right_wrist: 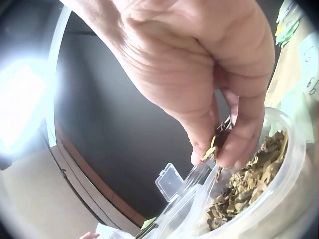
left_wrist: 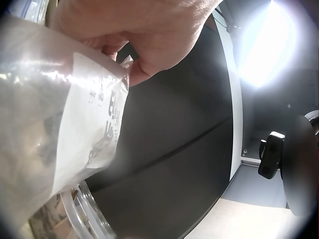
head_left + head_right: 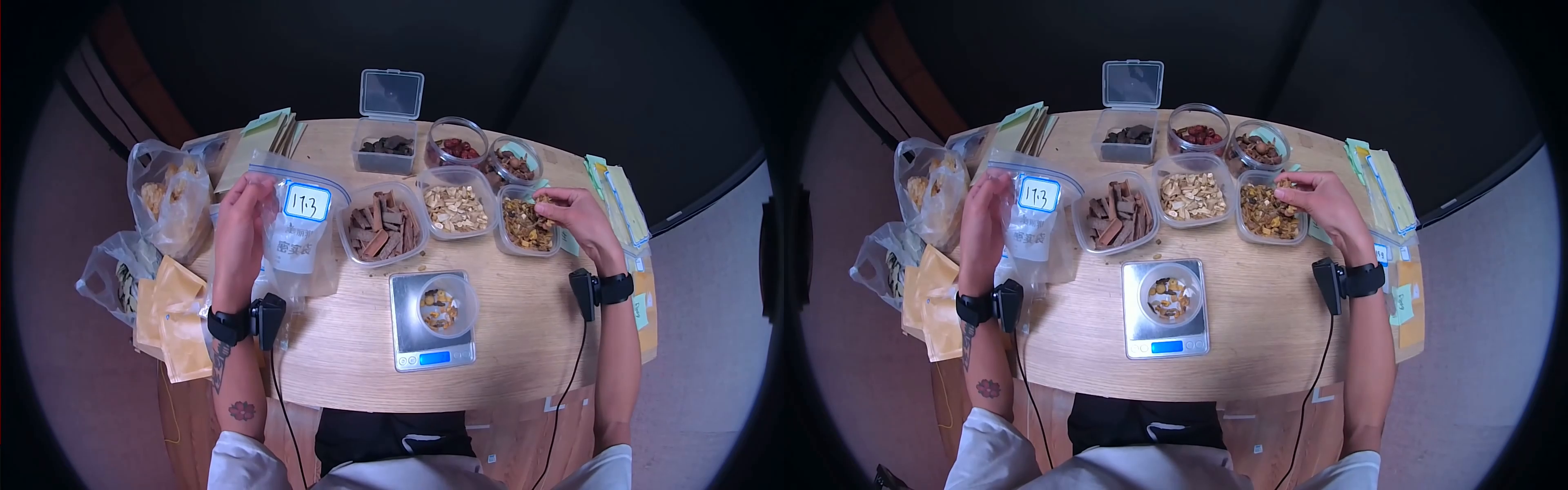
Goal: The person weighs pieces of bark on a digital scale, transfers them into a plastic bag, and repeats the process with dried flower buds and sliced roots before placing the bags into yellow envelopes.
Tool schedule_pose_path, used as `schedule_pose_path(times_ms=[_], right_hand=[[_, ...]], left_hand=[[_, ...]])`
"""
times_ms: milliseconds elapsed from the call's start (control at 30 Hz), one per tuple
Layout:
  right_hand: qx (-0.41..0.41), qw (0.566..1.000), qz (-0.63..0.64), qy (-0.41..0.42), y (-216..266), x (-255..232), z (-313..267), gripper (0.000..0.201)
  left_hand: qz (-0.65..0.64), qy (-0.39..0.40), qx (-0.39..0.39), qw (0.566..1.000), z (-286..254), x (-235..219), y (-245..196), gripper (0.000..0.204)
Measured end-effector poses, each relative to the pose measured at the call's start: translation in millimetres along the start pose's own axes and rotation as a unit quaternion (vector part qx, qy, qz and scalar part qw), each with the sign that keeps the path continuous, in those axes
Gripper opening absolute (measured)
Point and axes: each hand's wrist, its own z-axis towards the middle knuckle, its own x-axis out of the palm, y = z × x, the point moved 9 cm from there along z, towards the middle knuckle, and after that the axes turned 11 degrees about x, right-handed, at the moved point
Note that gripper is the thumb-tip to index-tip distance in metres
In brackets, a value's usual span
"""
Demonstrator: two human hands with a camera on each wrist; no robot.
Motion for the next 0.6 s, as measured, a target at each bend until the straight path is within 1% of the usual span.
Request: schedule_pose_path(times_ms=[167,267,367,600], right_hand=[[-0.004,1.000,0.012,0.017,6.0,6.6,-8.9,0.028],[-0.010,0.999,-0.013,0.028,2.4,8.7,-4.9,0.028],[-0.003,1.000,-0.018,0.014,-0.3,12.0,-5.1,0.030],[0.001,1.000,-0.015,0.022,6.3,11.2,-8.7,0.028]], left_hand=[[-0.011,-0.024,-0.005,1.000,-3.4,2.2,-4.5,0.011],[-0.011,-0.026,-0.013,1.000,-1.9,0.6,-3.1,0.011],[-0.015,-0.027,-0.006,1.000,-0.7,-0.8,-3.4,0.012],[-0.024,-0.021,-0.004,0.999,-2.0,3.1,-5.9,0.011]])
